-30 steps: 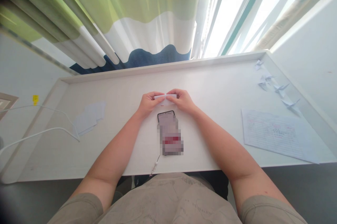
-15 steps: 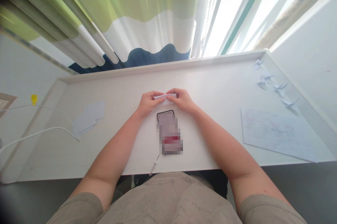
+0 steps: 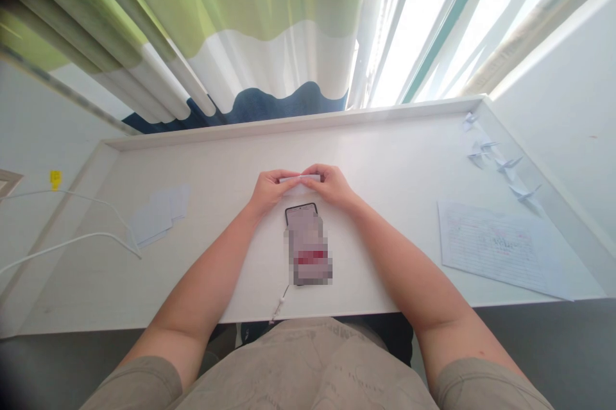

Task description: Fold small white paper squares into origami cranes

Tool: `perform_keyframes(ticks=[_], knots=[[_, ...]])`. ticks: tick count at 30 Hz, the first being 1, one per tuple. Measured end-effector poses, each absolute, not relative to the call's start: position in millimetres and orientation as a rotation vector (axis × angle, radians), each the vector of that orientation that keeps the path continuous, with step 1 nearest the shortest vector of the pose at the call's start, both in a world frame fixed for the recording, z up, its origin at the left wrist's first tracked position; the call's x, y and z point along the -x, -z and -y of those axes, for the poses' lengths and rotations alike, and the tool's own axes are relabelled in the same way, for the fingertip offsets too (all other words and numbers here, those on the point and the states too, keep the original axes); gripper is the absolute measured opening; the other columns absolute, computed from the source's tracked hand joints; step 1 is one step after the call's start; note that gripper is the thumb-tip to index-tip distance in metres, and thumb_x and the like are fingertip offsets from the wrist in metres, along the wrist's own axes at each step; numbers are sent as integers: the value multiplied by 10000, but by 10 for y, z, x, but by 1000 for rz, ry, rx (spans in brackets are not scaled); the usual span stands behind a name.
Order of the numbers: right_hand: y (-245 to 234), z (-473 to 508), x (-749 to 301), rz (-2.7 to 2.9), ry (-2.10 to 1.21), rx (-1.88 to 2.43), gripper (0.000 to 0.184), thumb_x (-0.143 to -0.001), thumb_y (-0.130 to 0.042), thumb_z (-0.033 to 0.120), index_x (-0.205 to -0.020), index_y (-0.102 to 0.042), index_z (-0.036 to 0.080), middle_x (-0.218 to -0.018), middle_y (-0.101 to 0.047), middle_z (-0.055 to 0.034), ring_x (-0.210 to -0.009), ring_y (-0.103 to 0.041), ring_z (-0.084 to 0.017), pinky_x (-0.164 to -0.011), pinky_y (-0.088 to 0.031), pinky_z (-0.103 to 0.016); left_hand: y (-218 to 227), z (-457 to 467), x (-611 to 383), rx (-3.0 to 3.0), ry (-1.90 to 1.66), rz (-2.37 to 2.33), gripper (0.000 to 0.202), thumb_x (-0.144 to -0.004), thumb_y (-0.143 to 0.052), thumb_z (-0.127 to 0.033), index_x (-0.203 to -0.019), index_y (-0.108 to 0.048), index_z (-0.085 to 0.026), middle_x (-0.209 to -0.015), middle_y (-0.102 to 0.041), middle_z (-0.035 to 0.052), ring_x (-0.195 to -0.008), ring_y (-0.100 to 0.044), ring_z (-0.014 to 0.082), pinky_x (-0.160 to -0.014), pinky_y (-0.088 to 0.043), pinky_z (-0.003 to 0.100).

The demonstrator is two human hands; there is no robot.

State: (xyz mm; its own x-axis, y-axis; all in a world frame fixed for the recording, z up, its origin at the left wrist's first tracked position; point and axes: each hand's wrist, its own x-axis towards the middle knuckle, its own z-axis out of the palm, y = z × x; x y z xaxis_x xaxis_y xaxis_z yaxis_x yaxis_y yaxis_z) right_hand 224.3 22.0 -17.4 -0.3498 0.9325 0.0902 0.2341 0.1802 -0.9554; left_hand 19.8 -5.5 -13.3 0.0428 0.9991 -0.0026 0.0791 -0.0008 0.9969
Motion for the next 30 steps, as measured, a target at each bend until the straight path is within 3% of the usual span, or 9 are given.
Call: perform_keyframes(ticks=[8,15,20,30], knots=[[155,-213,-2228,1784,-1177,1106,371,-839,-756,534,-943,-827,185,-810,-773,-31,-603,-494,-134,-619,-404,-302,196,29,-192,-1253,-1163,-1229,382,-720,-935,-526,-854,-865,-175,-848,-828,77,-751,-713,184,-715,-550,302],[114,-205,-2217,1790,-1137,1126,399,-912,-653,553,-863,-807,188,-842,-799,-54,-683,-592,-171,-668,-440,-313,181,50,-191,-1267,-1140,-1224,381,-731,-924,-548,-860,-873,-192,-863,-837,84,-782,-732,206,-727,-565,320],[131,-207,-2206,1831,-1111,1144,394,-902,-643,545,-833,-799,190,-790,-785,-42,-643,-569,-165,-634,-426,-309,182,54,-197,-1257,-1136,-1213,375,-732,-924,-537,-857,-868,-188,-857,-833,79,-764,-725,199,-720,-562,320],[130,-209,-2223,1791,-1128,1159,408,-894,-630,544,-822,-789,175,-767,-766,-47,-675,-597,-177,-637,-429,-308,210,15,-174,-1214,-1108,-1241,437,-718,-909,-578,-809,-824,-160,-705,-755,40,-604,-608,136,-575,-447,264]])
